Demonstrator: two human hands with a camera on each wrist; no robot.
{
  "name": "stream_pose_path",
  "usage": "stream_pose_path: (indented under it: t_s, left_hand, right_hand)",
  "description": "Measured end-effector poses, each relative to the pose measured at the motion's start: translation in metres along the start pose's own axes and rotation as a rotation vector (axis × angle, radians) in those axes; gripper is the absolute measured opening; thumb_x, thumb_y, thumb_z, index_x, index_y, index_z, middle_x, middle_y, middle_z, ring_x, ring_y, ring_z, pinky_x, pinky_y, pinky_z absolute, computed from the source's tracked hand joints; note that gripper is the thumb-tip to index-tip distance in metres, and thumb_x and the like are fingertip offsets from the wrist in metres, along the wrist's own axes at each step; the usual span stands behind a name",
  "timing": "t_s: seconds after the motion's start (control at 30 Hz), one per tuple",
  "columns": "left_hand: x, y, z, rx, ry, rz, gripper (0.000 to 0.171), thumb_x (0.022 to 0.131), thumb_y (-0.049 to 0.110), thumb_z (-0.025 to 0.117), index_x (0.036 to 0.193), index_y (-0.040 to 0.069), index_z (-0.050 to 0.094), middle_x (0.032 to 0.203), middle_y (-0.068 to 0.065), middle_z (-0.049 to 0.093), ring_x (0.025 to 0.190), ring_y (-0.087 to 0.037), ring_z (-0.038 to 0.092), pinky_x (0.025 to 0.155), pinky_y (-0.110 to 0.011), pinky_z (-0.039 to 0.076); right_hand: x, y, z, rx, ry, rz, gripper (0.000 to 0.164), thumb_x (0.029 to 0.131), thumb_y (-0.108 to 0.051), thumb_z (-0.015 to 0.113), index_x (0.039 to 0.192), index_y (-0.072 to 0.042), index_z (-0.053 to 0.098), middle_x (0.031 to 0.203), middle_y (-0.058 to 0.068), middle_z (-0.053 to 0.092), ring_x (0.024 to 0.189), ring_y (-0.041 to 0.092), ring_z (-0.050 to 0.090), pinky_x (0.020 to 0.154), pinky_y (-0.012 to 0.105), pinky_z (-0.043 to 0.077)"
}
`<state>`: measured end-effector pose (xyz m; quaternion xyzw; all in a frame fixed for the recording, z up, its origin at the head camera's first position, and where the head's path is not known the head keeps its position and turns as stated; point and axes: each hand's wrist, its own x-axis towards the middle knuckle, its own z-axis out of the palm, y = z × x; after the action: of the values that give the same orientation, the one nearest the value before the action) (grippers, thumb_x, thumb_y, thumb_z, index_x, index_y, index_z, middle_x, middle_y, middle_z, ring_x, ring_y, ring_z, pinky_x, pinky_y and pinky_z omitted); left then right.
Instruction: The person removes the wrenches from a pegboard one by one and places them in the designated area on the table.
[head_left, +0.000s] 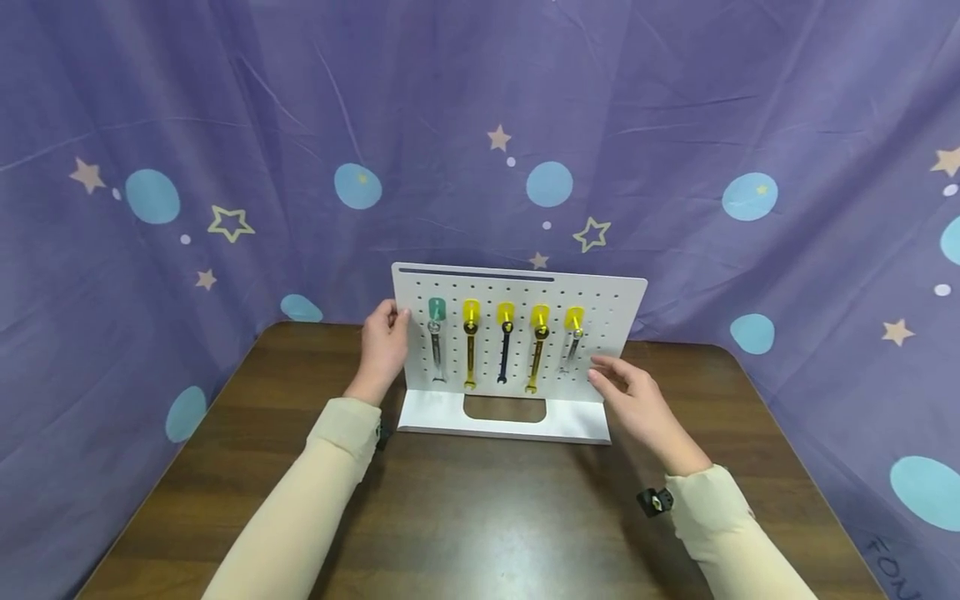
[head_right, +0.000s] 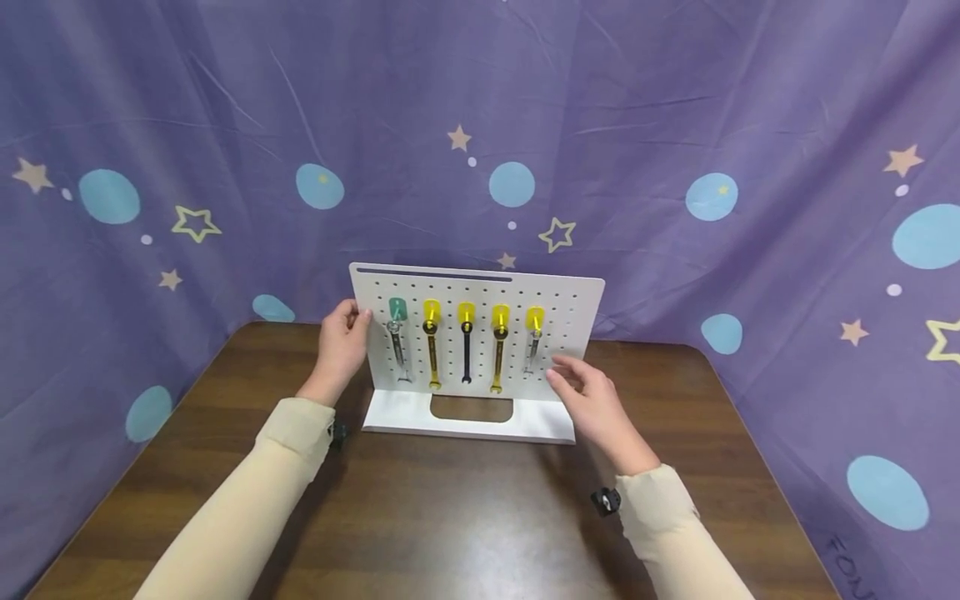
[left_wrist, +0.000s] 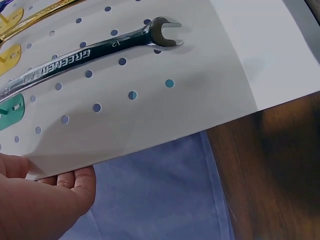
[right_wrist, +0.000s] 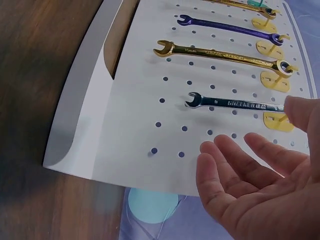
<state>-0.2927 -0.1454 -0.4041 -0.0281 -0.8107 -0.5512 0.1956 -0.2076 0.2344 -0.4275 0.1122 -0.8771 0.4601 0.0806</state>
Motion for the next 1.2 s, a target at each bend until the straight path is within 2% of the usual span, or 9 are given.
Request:
stream_pose_path:
  t_s: [0.3, 0.47, 0.7, 1.03, 1.2]
  left_hand:
    - [0.001, -0.003, 0.001, -0.01, 0.021, 0.032, 0.019, 0.107, 0.007, 0.052, 0.113, -0.008, 0.061, 0.099, -0.023, 0.066, 0.085, -0.028, 0.057, 0.074, -0.039, 0.047]
    - [0.001, -0.004, 0.002, 0.005, 0.027, 0.042, 0.016, 0.106, 0.006, 0.053, 0.109, -0.007, 0.061, 0.093, -0.022, 0.064, 0.08, -0.027, 0.055, 0.069, -0.035, 0.045]
    - [0.001, -0.004, 0.002, 0.019, 0.014, 0.048, 0.014, 0.107, 0.007, 0.052, 0.105, -0.005, 0.059, 0.078, -0.013, 0.053, 0.069, -0.022, 0.046, 0.06, -0.03, 0.039]
    - [-0.001, -0.001, 0.001, 0.036, 0.005, 0.034, 0.016, 0.107, 0.008, 0.051, 0.107, -0.005, 0.059, 0.08, -0.014, 0.054, 0.07, -0.023, 0.046, 0.062, -0.033, 0.04]
    - [-0.001, -0.002, 0.002, 0.039, 0.009, 0.034, 0.015, 0.107, 0.008, 0.051, 0.105, -0.005, 0.058, 0.079, -0.014, 0.054, 0.07, -0.023, 0.047, 0.062, -0.033, 0.04]
  right_hand:
    - [0.01, -0.001, 0.006, 0.046, 0.019, -0.043, 0.039, 0.102, -0.014, 0.065, 0.135, 0.005, 0.059, 0.126, 0.022, 0.065, 0.113, 0.033, 0.063, 0.095, 0.05, 0.049]
    - [0.013, -0.001, 0.005, 0.047, 0.039, -0.035, 0.038, 0.101, -0.013, 0.066, 0.134, 0.004, 0.06, 0.124, 0.021, 0.067, 0.109, 0.033, 0.065, 0.092, 0.052, 0.05]
    - [0.02, -0.002, 0.007, 0.042, 0.067, -0.038, 0.034, 0.101, -0.013, 0.066, 0.132, 0.002, 0.063, 0.121, 0.019, 0.068, 0.109, 0.031, 0.065, 0.09, 0.048, 0.052]
    - [0.03, -0.009, 0.012, 0.075, 0.071, -0.009, 0.031, 0.101, -0.01, 0.067, 0.128, 0.004, 0.065, 0.119, 0.018, 0.069, 0.108, 0.029, 0.065, 0.09, 0.045, 0.053]
    - [0.032, -0.011, 0.015, 0.085, 0.082, -0.027, 0.029, 0.1, -0.009, 0.067, 0.125, 0.007, 0.066, 0.116, 0.019, 0.069, 0.107, 0.03, 0.064, 0.09, 0.043, 0.052]
